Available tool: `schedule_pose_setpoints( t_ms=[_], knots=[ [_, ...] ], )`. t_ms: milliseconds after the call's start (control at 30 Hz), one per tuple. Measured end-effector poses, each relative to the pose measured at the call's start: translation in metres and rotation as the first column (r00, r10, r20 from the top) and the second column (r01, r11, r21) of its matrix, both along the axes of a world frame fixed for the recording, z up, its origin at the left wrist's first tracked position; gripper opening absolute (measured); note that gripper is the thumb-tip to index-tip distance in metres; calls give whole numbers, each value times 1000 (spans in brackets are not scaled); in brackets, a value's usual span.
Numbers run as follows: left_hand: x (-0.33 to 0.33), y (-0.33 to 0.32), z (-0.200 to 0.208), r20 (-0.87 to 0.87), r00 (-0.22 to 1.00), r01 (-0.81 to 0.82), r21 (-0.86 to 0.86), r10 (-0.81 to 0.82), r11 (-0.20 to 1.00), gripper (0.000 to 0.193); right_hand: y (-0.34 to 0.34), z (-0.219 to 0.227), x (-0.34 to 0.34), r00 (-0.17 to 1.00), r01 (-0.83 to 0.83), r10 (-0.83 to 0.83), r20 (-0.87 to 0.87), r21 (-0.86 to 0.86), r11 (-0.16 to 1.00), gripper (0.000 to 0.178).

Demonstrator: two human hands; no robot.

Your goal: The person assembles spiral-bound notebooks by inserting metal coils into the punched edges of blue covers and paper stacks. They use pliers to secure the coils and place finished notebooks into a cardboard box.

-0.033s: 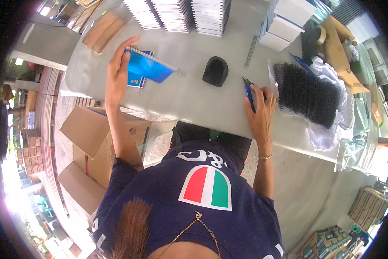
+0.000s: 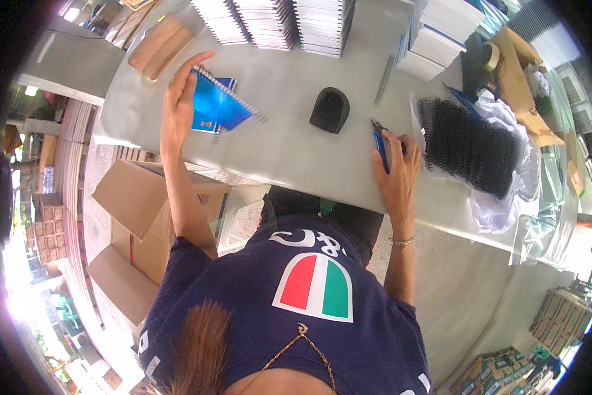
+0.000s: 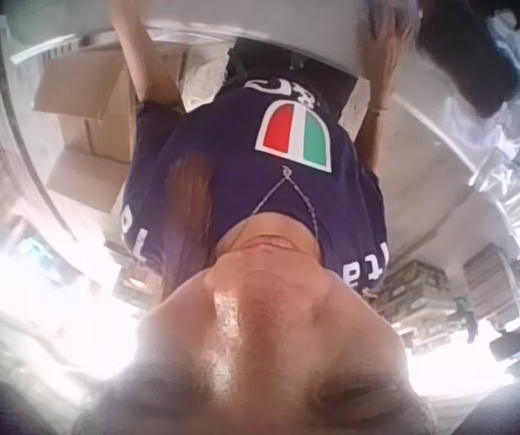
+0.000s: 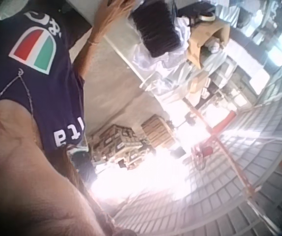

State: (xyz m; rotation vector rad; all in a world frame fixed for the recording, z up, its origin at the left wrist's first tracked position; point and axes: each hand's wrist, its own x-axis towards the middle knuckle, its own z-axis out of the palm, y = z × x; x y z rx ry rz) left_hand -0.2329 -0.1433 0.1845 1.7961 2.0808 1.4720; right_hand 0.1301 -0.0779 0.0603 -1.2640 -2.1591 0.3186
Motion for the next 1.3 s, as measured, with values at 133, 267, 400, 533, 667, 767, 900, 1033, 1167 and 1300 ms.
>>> schedule_pose_setpoints(
  t_ms=[133,267,400,533,667,767,900,1033,1167,1300],
  knots=[
    [-54,32,-27,-135,991,-37,-104,23,994,36,-4,3,-2,1000,14,-14,6,-36,999,39],
    [-79,55,-60,-220,974,-10,-249,-46,968,33,-3,4,-1,1000,10,-10,2,-42,999,40],
    [-84,66,-86,-309,940,22,-369,-145,929,34,-4,5,-2,1000,26,-25,14,-44,999,40],
    [-99,63,-107,-308,917,141,-340,-251,930,33,-4,7,-3,1000,19,-18,16,-59,998,39],
    [-84,43,-116,-360,932,-136,-242,42,961,34,-3,4,-1,999,37,-36,22,-64,997,39],
    [-81,29,-125,-446,882,-277,-231,151,933,38,-4,3,-2,999,37,-35,23,-53,998,40],
    [-85,22,-127,-428,897,-252,-303,105,919,42,-4,6,-3,999,34,-32,24,-58,998,39],
    [-92,21,-128,-416,908,-186,-308,43,933,44,-3,6,-4,998,39,-36,50,-56,998,39],
    [-92,21,-128,-419,907,-174,-298,36,939,44,-2,3,-4,996,45,-44,76,-21,999,39],
    [-92,22,-129,-398,916,-153,-255,40,955,41,12,13,3,993,3,3,-119,48,999,39]
  ],
)
